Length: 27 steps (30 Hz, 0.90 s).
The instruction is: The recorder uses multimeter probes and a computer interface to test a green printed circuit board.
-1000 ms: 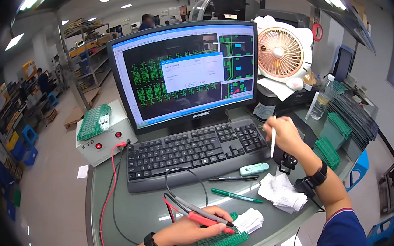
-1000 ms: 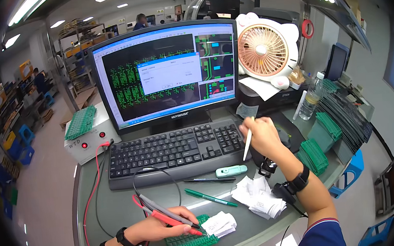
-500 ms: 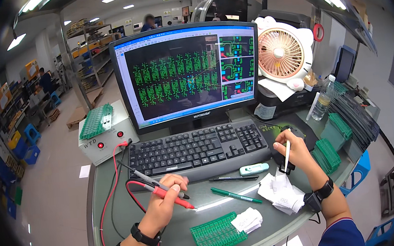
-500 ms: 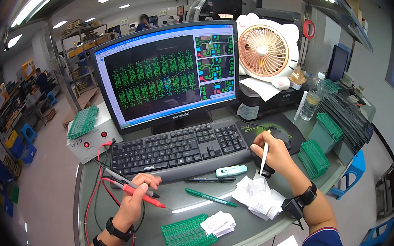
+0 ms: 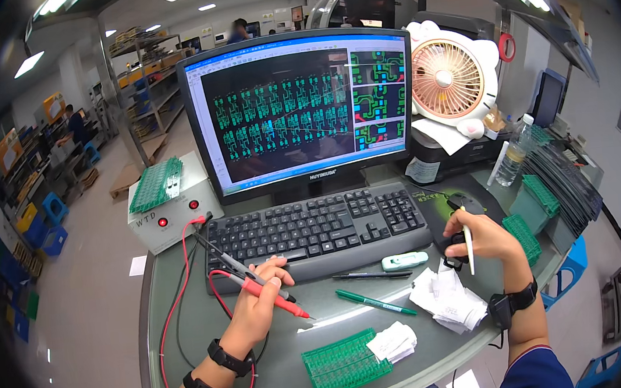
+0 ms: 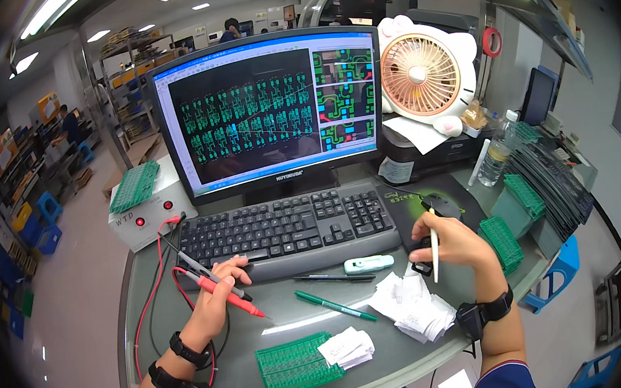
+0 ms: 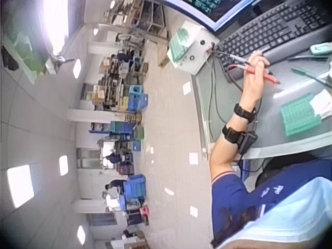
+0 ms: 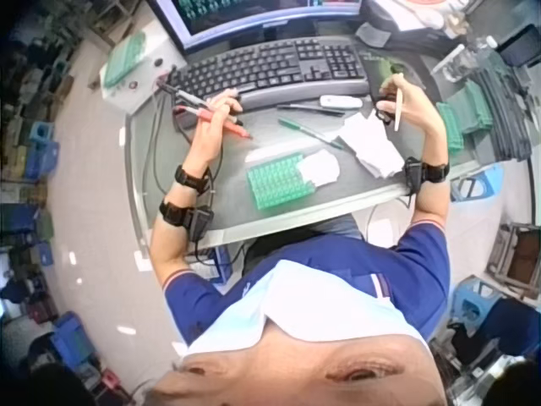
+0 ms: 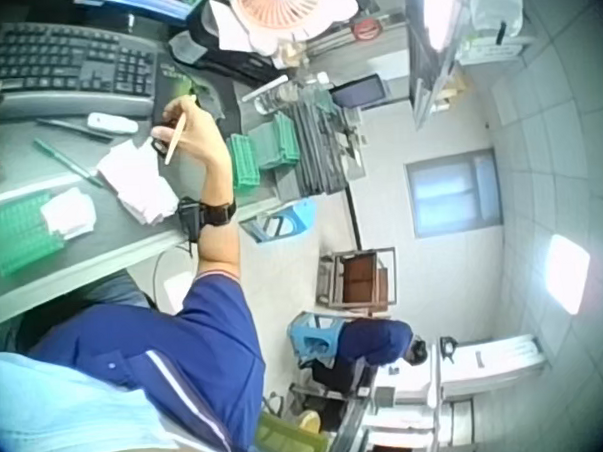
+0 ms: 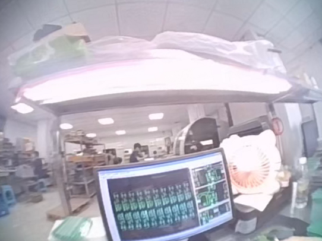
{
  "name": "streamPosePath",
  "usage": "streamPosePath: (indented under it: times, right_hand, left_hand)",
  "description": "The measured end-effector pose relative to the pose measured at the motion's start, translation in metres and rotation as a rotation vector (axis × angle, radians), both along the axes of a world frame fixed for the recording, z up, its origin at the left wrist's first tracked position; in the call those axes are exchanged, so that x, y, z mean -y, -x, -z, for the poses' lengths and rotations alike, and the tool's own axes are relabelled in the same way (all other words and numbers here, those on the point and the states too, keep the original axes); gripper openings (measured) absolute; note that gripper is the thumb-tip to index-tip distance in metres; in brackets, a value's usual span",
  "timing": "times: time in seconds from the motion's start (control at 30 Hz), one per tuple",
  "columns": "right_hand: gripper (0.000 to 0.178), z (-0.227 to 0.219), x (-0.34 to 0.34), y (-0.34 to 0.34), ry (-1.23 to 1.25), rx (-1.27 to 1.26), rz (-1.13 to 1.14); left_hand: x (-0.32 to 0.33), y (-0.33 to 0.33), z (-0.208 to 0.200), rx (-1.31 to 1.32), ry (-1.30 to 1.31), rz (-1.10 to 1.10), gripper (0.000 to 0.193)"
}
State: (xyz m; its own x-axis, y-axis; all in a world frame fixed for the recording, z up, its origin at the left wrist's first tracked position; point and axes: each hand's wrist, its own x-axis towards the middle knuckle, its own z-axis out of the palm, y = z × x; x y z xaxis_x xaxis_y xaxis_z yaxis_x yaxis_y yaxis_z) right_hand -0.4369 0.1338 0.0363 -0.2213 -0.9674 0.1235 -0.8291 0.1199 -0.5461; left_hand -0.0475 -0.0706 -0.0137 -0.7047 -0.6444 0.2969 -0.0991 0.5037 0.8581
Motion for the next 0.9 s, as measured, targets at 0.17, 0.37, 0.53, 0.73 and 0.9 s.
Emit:
streamPosePath:
  times: [0.17,0.37,0.53,0.73,0.9]
  right_hand:
    - [0.051,-0.008,-0.008,-0.005,-0.123,-0.087,-0.071]
    - [0.043,0.001,-0.001,-0.013,-0.005,-0.124,-0.062]
    - [0.043,0.005,0.0,-0.013,0.098,-0.151,-0.082]
    - [0.032,-0.028,-0.004,-0.052,0.302,-0.123,-0.032]
    - [0.037,-0.008,-0.004,-0.128,0.196,-0.126,-0.602]
  left_hand:
    - [-0.002,0.001,0.002,0.006,0.042,-0.042,0.042]
    - [-0.002,-0.004,0.0,0.074,0.014,-0.049,0.042]
    - [-0.011,-0.001,-0.008,-0.186,-0.098,-0.034,0.039]
    - [-0.052,-0.003,-0.036,-0.157,-0.525,0.68,0.054]
    - [-0.07,-0.009,-0.023,0.041,-0.387,0.91,0.041]
